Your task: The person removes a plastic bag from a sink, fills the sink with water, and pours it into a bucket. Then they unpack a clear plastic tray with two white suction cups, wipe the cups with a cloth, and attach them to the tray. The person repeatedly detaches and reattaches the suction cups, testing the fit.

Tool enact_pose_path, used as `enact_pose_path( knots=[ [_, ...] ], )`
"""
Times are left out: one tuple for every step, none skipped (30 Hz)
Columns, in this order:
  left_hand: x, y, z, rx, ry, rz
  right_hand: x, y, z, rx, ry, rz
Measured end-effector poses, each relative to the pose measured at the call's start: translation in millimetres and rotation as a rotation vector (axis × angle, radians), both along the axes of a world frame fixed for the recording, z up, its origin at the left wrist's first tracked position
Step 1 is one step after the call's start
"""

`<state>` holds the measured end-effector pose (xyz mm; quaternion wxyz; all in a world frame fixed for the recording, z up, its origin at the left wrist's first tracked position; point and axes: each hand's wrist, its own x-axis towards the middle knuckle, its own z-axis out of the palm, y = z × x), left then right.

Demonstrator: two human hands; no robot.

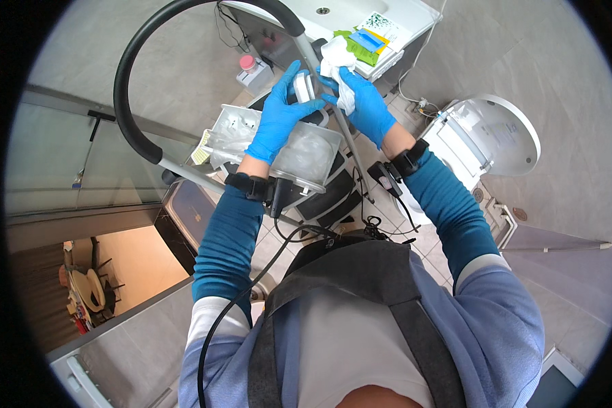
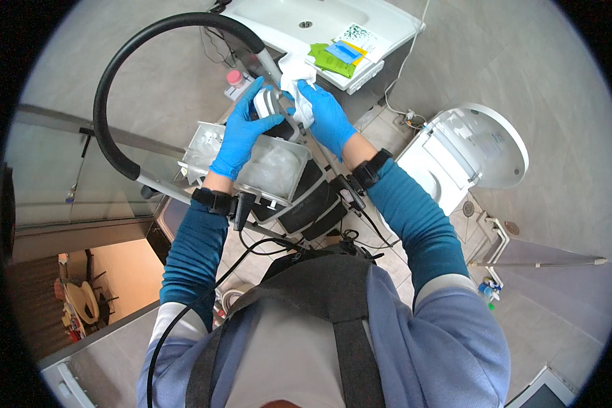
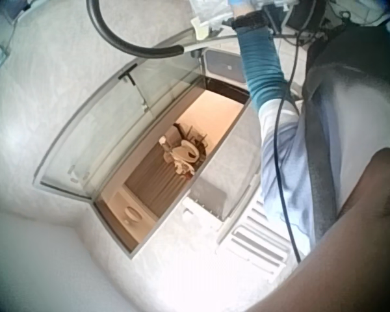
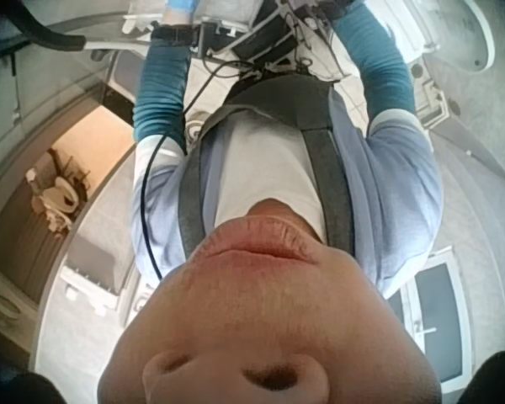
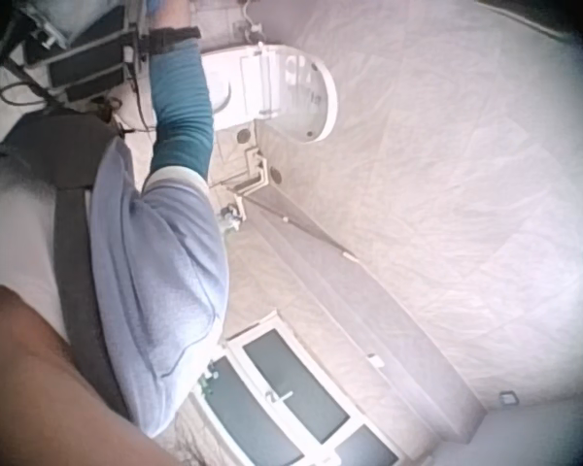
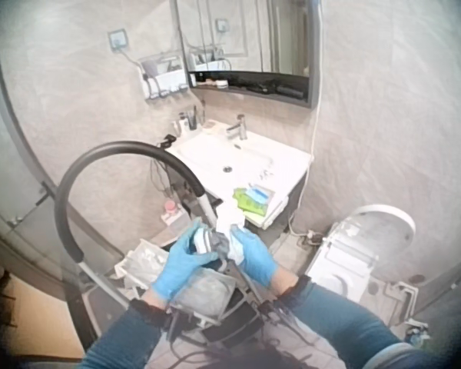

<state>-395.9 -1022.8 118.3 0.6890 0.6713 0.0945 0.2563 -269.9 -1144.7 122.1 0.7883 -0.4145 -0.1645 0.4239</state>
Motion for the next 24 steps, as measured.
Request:
enact_pose_path(
  knots=[
    [-7,-2,4,-0.106,-0.002,-0.065,-3,-6,7,-0.037,-0.094,0.009],
    [-9,-3,7,-0.061,0.059,-0.046,-7,-10,14,-0.03,-0.196,0.026],
    [-12,-4,10,-0.017,0.121,-0.027,-14,-9,19,-0.11,-0.313,0.044],
    [-16,-5,12,0.031,0.192,-0.001,-22,-5,24,-0.198,-0.402,0.095],
    [-17,-4,15,0.289,0.151,-0.005,-30,-3,27,-0.14,-0.72,0.062],
    [-18,-3,18,0.537,0.201,0.009,-38,-2,29,-0.081,-1.043,0.015],
    [-23,-4,21,0.373,0.176,0.004,-38,4,35,-0.029,-1.178,-0.018],
    [-30,-5,25,0.192,0.273,0.025,-40,6,38,-0.023,-1.084,0.001],
    [-37,-8,29,0.174,0.218,-0.016,-42,7,41,-0.054,-0.986,0.03],
    [-42,-12,32,0.155,0.202,-0.044,-42,9,44,-0.093,-0.884,0.045],
    [-46,-16,36,0.153,0.147,-0.085,-44,8,46,-0.023,-0.835,0.043],
    [-49,-19,40,0.185,0.219,-0.044,-45,9,48,-0.107,-0.737,0.089],
    [-52,-21,44,0.237,0.249,-0.014,-44,9,52,-0.121,-0.665,0.131],
    [-54,-22,47,0.288,0.278,0.018,-44,11,54,-0.122,-0.594,0.174],
    [-58,-25,49,0.335,0.234,0.061,-43,11,58,-0.101,-0.392,0.251],
    [-63,-26,50,0.311,0.216,0.066,-42,13,61,-0.166,-0.378,0.215],
    [-67,-27,51,0.308,0.187,0.074,-38,16,67,-0.165,-0.38,0.211],
    [-71,-26,52,0.316,0.14,0.081,-34,17,72,-0.234,-0.359,0.173],
    [-75,-25,53,0.294,0.161,0.099,-27,13,78,-0.331,-0.597,0.178],
    [-81,-23,54,0.281,0.167,0.115,-28,12,81,-0.217,-0.717,0.171],
    [-85,-21,55,0.274,0.184,0.138,-28,10,83,-0.157,-0.828,0.12],
    [-89,-20,56,0.286,0.204,0.137,-31,7,85,-0.103,-0.944,0.068],
    [-93,-20,56,0.302,0.239,0.142,-35,3,86,-0.02,-1.079,0.13],
    [-95,-20,55,0.324,0.275,0.148,-42,2,86,0.059,-1.25,0.081]
  ],
)
